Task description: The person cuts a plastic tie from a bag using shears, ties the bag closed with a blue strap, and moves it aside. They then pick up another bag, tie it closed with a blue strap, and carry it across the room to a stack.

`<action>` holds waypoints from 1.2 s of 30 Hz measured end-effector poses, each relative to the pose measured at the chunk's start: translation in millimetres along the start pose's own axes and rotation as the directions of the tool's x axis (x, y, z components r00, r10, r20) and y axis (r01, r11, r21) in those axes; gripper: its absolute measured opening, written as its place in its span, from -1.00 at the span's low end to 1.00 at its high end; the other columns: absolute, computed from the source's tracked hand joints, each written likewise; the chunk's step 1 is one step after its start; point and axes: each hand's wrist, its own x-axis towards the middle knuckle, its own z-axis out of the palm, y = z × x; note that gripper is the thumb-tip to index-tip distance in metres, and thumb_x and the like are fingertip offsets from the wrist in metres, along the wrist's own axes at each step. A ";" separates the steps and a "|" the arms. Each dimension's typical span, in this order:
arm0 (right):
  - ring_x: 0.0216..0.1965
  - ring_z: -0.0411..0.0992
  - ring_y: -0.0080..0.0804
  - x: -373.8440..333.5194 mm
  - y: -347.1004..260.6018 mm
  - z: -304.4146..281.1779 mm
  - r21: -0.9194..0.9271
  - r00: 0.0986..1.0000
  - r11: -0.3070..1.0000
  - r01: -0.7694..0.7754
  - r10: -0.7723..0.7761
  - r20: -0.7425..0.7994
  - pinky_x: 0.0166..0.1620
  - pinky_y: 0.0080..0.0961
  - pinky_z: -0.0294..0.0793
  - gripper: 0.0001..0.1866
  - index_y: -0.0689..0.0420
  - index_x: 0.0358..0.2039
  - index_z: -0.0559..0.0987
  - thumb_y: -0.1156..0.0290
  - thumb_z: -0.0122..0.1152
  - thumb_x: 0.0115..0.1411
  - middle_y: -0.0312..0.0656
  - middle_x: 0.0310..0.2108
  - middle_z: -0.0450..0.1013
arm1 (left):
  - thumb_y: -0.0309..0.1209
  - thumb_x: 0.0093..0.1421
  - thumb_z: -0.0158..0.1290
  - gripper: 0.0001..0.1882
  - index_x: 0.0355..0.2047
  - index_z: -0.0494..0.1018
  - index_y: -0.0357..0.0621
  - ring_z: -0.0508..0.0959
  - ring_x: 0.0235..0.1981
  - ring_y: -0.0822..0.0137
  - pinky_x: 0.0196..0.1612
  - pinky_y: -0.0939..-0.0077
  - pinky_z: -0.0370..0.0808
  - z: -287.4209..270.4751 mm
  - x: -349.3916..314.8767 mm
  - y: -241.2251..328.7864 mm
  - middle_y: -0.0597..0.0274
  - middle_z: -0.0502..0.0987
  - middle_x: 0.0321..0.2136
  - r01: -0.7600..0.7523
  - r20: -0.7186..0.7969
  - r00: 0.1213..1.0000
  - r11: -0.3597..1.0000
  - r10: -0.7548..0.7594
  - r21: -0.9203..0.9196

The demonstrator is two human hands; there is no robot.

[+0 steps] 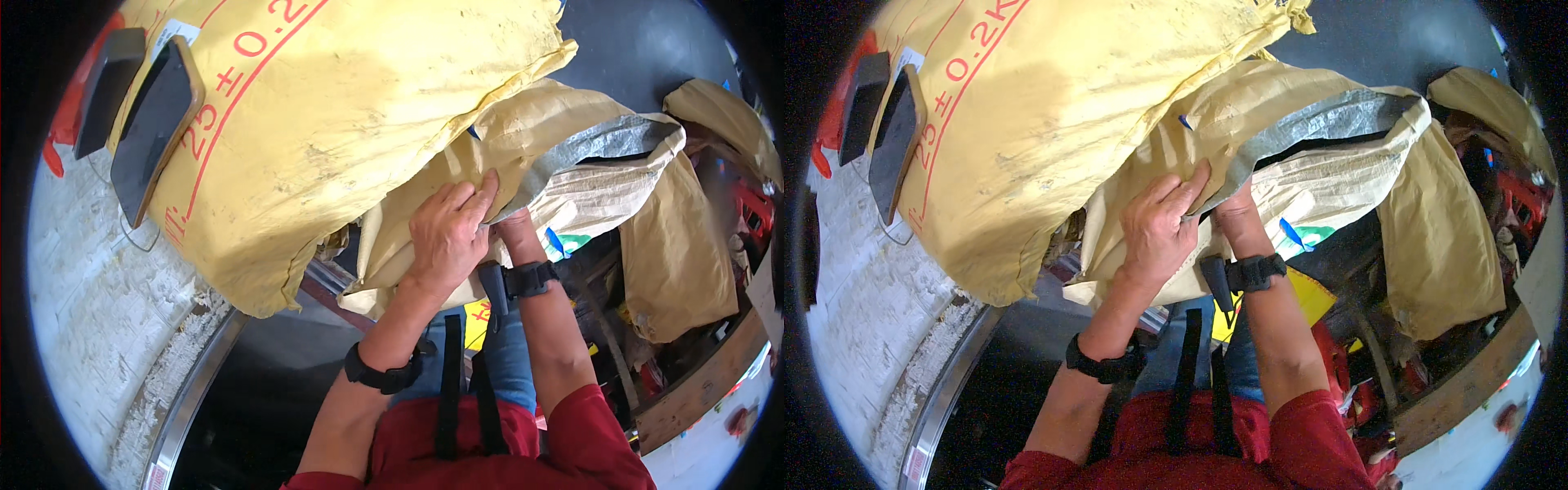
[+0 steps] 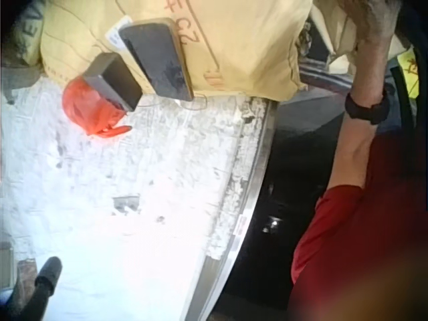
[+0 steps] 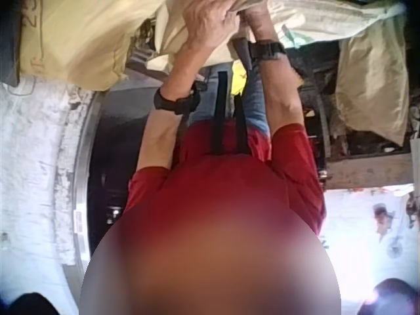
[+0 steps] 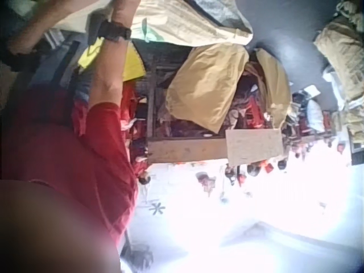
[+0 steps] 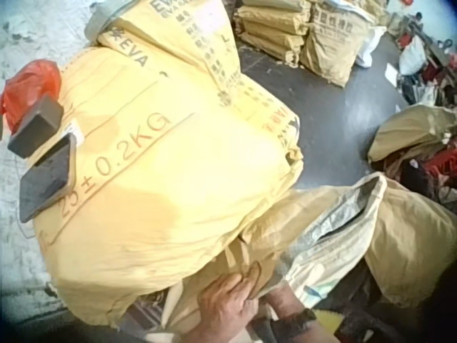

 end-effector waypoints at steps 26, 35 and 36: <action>-0.27 0.35 0.03 -45.4 -85.2 18.0 -0.688 0.915 0.666 0.288 -0.403 -0.007 -0.23 -0.33 0.36 -0.74 0.26 -0.28 0.39 0.69 0.01 -0.07 0.07 -0.32 0.34 | -0.35 0.20 -0.11 -0.79 -0.31 0.34 -0.28 0.46 -0.52 0.41 -0.43 0.60 0.42 32.2 37.0 -29.3 0.19 0.43 -0.48 0.528 0.136 0.766 0.493 -0.629 -0.691; -0.24 0.33 -0.21 -150.9 -57.2 -144.9 -0.828 0.873 0.556 -0.076 -0.364 -0.324 -0.29 -0.55 0.40 -0.46 0.12 -0.05 0.28 0.75 -0.04 -0.13 -0.03 -0.10 0.22 | -0.33 0.24 -0.20 -0.81 -0.38 0.24 -0.22 0.42 -0.50 0.40 -0.30 0.50 0.36 -8.8 5.8 16.2 0.25 0.35 -0.51 0.492 0.196 0.820 0.487 -0.537 -0.722; -0.21 0.31 -0.25 -145.1 -50.2 -155.9 -0.813 0.879 0.583 -0.006 -0.384 -0.282 -0.30 -0.58 0.40 -0.43 0.11 -0.04 0.27 0.75 -0.03 -0.14 -0.04 -0.06 0.17 | -0.33 0.24 -0.20 -0.82 -0.38 0.23 -0.20 0.33 -0.51 0.41 -0.32 0.50 0.31 -11.1 5.6 22.7 0.28 0.30 -0.53 0.481 0.186 0.817 0.467 -0.546 -0.742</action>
